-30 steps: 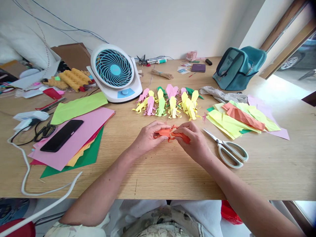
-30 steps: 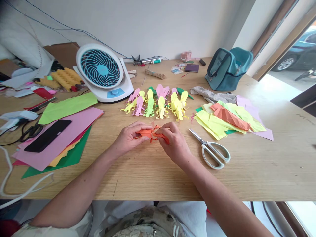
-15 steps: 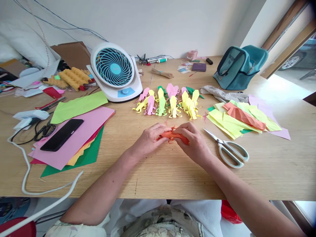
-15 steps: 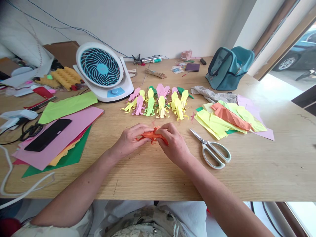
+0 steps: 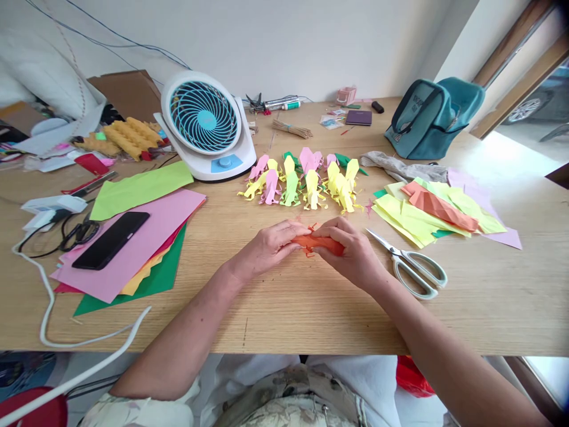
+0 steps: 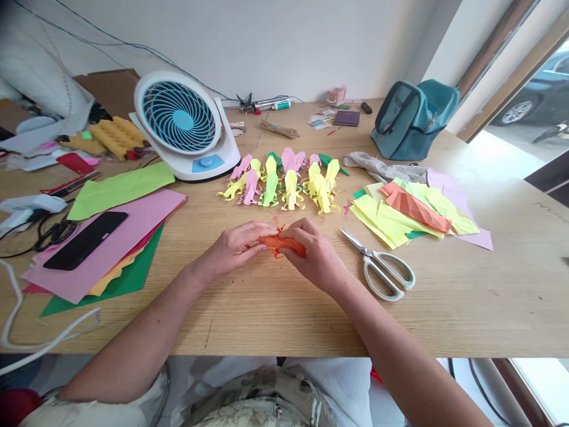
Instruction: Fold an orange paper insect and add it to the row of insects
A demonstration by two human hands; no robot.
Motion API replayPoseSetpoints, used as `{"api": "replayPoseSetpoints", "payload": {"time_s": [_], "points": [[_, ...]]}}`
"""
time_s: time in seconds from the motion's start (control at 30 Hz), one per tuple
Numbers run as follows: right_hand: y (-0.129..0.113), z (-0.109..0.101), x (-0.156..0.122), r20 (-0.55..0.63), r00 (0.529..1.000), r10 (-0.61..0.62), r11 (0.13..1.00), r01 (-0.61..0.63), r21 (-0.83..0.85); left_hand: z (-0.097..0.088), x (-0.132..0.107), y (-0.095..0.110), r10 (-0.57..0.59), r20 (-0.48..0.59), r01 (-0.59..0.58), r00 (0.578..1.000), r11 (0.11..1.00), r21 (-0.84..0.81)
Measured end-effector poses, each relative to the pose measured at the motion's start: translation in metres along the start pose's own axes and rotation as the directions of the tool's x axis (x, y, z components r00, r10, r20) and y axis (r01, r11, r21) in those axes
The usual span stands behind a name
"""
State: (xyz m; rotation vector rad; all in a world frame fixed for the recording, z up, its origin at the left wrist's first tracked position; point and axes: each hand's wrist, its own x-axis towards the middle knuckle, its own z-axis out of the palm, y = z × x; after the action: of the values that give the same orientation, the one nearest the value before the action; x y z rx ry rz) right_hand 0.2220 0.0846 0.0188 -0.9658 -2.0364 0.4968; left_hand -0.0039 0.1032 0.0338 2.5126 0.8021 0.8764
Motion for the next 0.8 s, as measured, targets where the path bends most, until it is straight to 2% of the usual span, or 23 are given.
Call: {"api": "replayPoseSetpoints", "payload": {"time_s": [0.33, 0.6, 0.8], "points": [[0.0007, 0.0027, 0.0003, -0.015, 1.000, -0.016, 1.000, 0.015, -0.019, 0.0016, -0.0007, -0.0002, -0.124, -0.021, 0.121, 0.992, 0.989, -0.090], [-0.0001, -0.0029, 0.0018, -0.023, 0.999, 0.022, 0.999, -0.021, 0.043, 0.0011, 0.0005, -0.0003, -0.106, -0.086, 0.097, 0.991, 0.990, -0.097], [0.0003, -0.0007, 0.0005, -0.043, 0.999, 0.011, 0.998, -0.008, 0.056, 0.0006, 0.0003, -0.0008, -0.139, -0.096, 0.130, 0.986, 0.987, -0.096]]}}
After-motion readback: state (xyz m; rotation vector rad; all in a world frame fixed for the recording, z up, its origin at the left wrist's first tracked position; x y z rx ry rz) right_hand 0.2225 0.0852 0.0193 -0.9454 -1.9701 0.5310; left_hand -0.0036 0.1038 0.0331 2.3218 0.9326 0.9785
